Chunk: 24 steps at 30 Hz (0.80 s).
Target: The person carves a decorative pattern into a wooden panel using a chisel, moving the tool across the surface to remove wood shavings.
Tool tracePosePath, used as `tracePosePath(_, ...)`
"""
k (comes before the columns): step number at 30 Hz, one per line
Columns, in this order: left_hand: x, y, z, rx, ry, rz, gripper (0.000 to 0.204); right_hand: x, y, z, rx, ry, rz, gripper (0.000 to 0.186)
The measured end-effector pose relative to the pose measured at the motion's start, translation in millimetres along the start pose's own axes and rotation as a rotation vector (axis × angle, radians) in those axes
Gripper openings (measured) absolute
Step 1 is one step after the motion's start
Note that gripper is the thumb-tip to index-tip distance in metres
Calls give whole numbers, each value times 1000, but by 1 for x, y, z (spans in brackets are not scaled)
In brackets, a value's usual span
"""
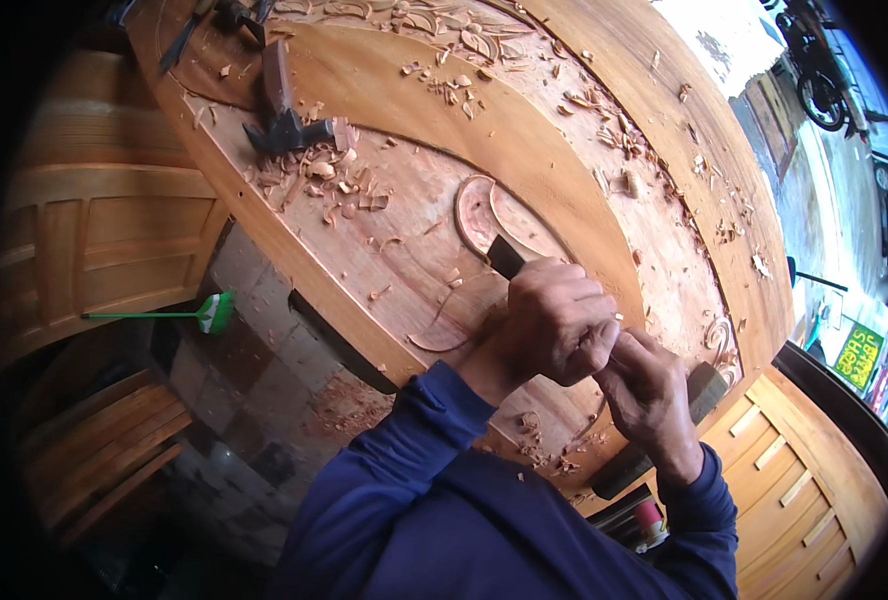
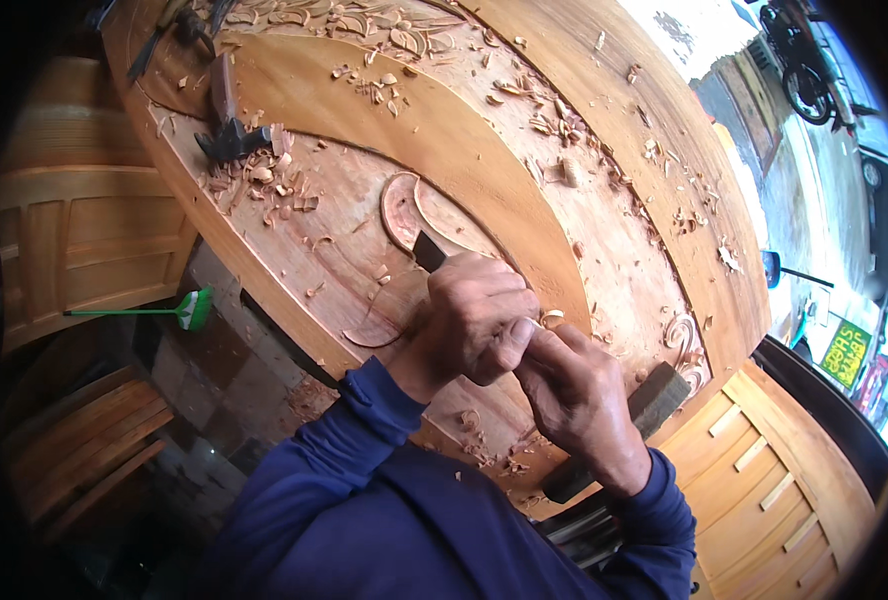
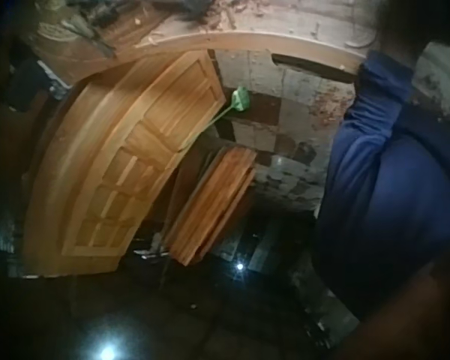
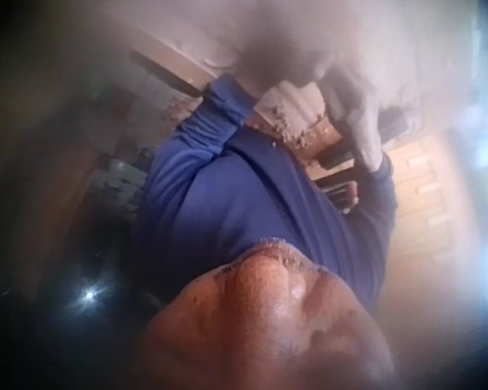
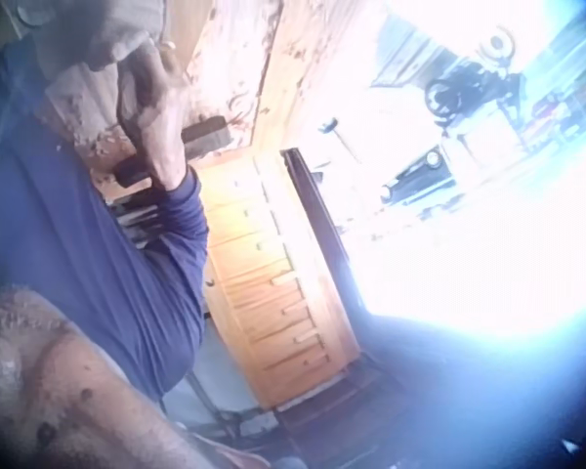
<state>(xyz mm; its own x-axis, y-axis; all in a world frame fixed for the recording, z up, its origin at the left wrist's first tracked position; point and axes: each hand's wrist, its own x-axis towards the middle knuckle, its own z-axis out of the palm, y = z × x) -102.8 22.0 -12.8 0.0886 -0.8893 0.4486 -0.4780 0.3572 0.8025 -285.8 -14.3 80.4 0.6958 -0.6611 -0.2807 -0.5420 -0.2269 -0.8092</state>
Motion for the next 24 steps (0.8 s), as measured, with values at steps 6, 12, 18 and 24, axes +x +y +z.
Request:
tracePosePath(6,-3,0,0,9,149,43,33,3,13,20,41,145,-126,27)
tracePosePath(12,-5,3,-6,-1,-115,114,16,-17,15,13,6,55,-80,27)
tracePosePath(18,-8,0,-5,-29,-156,100,18,-27,-3,17,-58,52,14,32)
tracePosePath(24,-5,-2,-19,-18,-175,70,19,-11,-9,33,-32,72,24,32)
